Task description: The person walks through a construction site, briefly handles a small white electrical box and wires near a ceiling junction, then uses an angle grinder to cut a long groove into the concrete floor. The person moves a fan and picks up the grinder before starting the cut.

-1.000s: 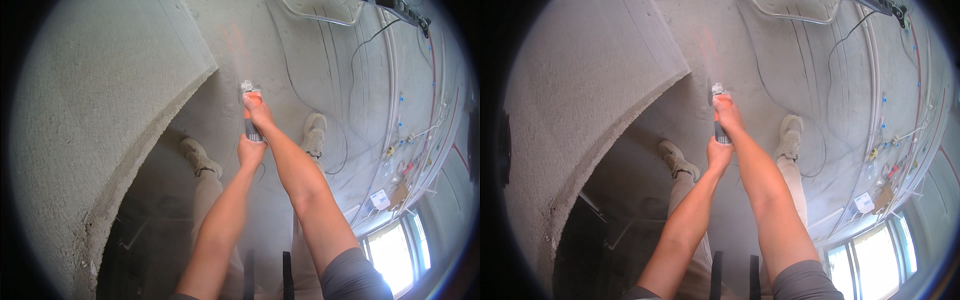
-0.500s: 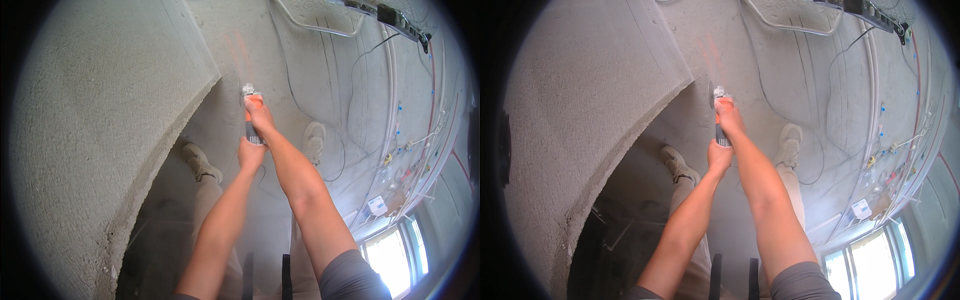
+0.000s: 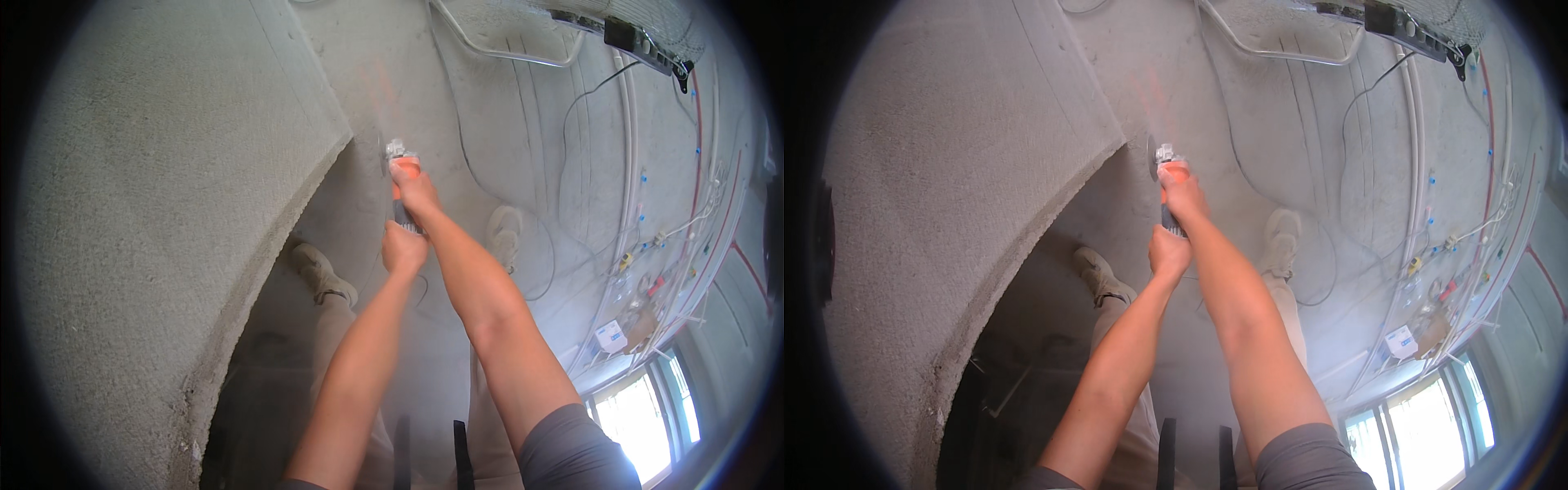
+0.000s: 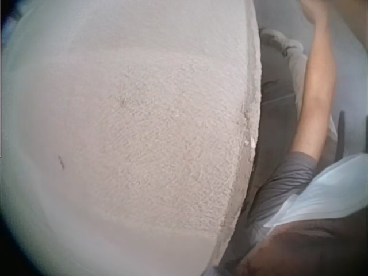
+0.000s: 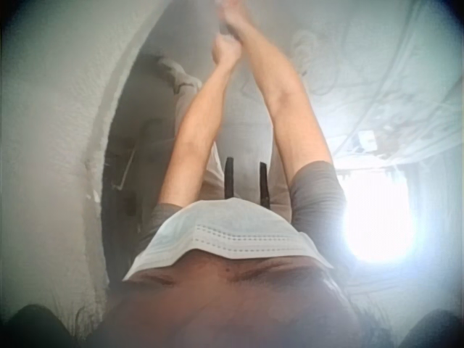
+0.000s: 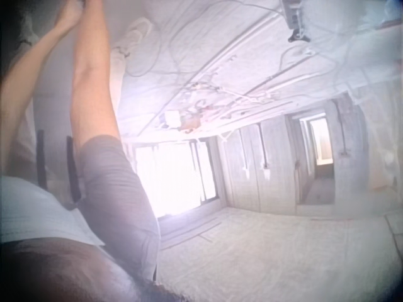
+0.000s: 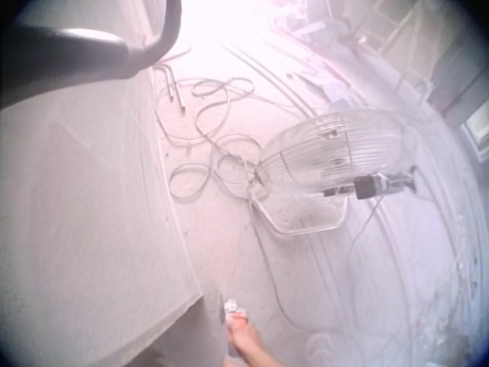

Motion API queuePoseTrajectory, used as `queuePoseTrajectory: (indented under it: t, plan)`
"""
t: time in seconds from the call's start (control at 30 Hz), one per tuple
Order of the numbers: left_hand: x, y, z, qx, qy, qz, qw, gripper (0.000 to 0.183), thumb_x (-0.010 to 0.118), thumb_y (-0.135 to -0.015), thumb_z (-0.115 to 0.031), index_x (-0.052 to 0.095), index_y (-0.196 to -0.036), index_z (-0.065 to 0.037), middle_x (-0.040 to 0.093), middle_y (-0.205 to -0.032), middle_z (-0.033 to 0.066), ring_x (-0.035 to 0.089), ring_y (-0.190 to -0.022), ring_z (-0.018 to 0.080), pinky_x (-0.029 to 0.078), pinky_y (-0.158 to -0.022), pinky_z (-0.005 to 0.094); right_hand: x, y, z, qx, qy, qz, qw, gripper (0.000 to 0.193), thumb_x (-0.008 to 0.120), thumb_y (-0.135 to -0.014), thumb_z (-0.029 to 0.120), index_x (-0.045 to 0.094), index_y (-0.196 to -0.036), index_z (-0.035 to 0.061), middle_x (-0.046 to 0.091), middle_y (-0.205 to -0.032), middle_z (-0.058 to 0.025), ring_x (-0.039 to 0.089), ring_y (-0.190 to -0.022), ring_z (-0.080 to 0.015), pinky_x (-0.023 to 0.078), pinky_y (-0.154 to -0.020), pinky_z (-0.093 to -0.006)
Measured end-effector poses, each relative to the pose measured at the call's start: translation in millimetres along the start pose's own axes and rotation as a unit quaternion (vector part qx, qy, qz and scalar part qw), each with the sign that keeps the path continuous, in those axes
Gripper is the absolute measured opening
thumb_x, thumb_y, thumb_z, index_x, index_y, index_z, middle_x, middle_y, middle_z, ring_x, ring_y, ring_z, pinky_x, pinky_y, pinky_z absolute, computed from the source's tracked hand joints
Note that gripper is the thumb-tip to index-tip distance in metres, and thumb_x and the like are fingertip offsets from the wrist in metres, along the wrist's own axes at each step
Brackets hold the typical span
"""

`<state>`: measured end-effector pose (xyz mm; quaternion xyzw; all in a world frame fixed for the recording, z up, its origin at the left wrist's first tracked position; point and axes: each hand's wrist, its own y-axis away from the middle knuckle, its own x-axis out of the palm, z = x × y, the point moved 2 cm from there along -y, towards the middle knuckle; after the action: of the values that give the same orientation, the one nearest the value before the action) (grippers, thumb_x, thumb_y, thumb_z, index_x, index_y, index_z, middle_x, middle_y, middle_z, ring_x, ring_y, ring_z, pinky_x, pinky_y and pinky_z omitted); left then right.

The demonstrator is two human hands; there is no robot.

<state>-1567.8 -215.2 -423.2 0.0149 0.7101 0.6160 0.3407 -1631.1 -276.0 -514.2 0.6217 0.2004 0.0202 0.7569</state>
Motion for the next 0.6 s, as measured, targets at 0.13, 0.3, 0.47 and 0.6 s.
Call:
queuePoseTrajectory:
  t: [0.13, 0.3, 0.47, 0.6]
  plan:
    - [-4, 0, -6, -0.005, 0.0, 0.006, 1.0, 0.073, 0.081, -0.078, -0.052, 0.059, -0.118, 0.005, 0.07, -0.119, 0.0298, 0.068, -0.114, 0.0456, 0.054, -0.094, 0.0512, -5, 4, 8, 0.009, 0.04, 0.001, 0.999, 0.09, 0.066, -0.089, 0.067, 0.055, -0.137, -0.0084, 0.067, -0.13, -0.025, 0.067, -0.118, -0.0338, 0.051, -0.099, -0.0442]
    - [-7, 0, -11, -0.007, 0.006, 0.011, 1.0, 0.072, 0.082, -0.078, -0.05, 0.058, -0.119, 0.005, 0.07, -0.119, 0.0293, 0.068, -0.115, 0.0459, 0.053, -0.096, 0.0513, -7, 3, 15, -0.003, 0.048, 0.001, 0.999, 0.088, 0.064, -0.09, 0.068, 0.057, -0.136, -0.0074, 0.067, -0.13, -0.0247, 0.067, -0.118, -0.0338, 0.05, -0.099, -0.0444]
    - [-12, -3, -19, -0.005, 0.021, 0.017, 1.0, 0.07, 0.082, -0.078, -0.048, 0.057, -0.118, 0.004, 0.07, -0.119, 0.0293, 0.067, -0.114, 0.0464, 0.053, -0.096, 0.0511, -6, -5, 21, -0.006, 0.028, 0.003, 1.0, 0.087, 0.064, -0.09, 0.066, 0.057, -0.135, -0.0073, 0.068, -0.128, -0.0233, 0.068, -0.114, -0.0331, 0.05, -0.098, -0.0439]
    - [-14, -5, -28, -0.016, 0.023, 0.015, 0.999, 0.072, 0.087, -0.076, -0.042, 0.055, -0.121, 0.003, 0.07, -0.12, 0.0271, 0.068, -0.115, 0.0437, 0.054, -0.096, 0.0512, -8, -11, 28, -0.017, 0.023, 0.006, 1.0, 0.087, 0.066, -0.09, 0.065, 0.055, -0.135, -0.009, 0.067, -0.127, -0.0229, 0.067, -0.113, -0.0324, 0.05, -0.098, -0.0433]
